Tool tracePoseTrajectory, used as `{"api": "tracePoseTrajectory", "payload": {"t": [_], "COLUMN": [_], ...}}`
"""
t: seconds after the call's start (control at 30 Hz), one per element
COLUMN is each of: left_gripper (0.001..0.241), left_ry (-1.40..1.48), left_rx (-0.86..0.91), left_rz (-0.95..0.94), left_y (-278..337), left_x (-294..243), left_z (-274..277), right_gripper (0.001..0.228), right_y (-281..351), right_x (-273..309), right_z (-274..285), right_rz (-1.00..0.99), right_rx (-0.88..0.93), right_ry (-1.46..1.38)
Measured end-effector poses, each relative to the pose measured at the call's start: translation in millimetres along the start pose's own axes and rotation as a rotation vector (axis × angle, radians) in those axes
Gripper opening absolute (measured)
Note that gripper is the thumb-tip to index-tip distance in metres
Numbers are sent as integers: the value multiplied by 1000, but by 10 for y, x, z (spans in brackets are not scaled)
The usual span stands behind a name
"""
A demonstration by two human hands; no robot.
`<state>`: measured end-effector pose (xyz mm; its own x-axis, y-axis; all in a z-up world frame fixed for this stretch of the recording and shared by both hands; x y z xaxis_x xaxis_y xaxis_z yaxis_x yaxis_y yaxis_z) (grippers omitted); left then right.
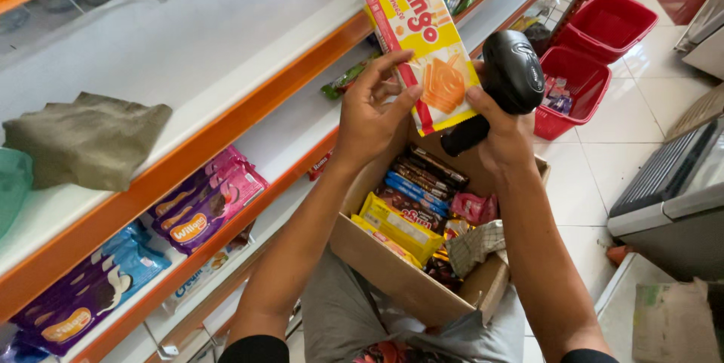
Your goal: The person takes snacks from a cardboard box, scans them with a handheld scanner, and places them onto a retail shelf.
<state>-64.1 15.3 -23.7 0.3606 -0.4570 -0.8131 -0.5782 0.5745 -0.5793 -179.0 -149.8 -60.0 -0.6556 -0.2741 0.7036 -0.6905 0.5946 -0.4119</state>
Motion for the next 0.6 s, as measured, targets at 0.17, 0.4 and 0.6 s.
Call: {"api": "tracePoseTrajectory", "payload": {"t": [0.17, 0.4, 0.6], "left_gripper": [60, 47, 80], "left_ry": [-327, -1049, -1205], "left_rx": [17, -74, 117], "left_rz": [-77, -317, -88], "left_y": [-517, -1087, -1414], "left_x": [-240, -291, 122], "left_z": [69, 372, 279], "right_gripper": [39, 31, 31], "right_y": [-549, -1536, -2068], "right_x": [62, 92, 7], "right_z": [12, -48, -8], "right_rz": [67, -43, -59], "right_rx": [-56, -53, -140], "right_ry": [-9, -28, -19]}}
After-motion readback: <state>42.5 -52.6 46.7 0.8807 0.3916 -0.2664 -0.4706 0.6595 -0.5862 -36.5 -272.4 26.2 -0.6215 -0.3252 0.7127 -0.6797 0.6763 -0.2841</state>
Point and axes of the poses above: each hand's wrist, its own y-axis away from the middle knuckle, its own z-axis out of the back of the hand, x = y × z, the point moved 9 cm from there along -y, towards the middle knuckle, and after that the axes turned 2 degrees about -y, right-handed, at the moved point
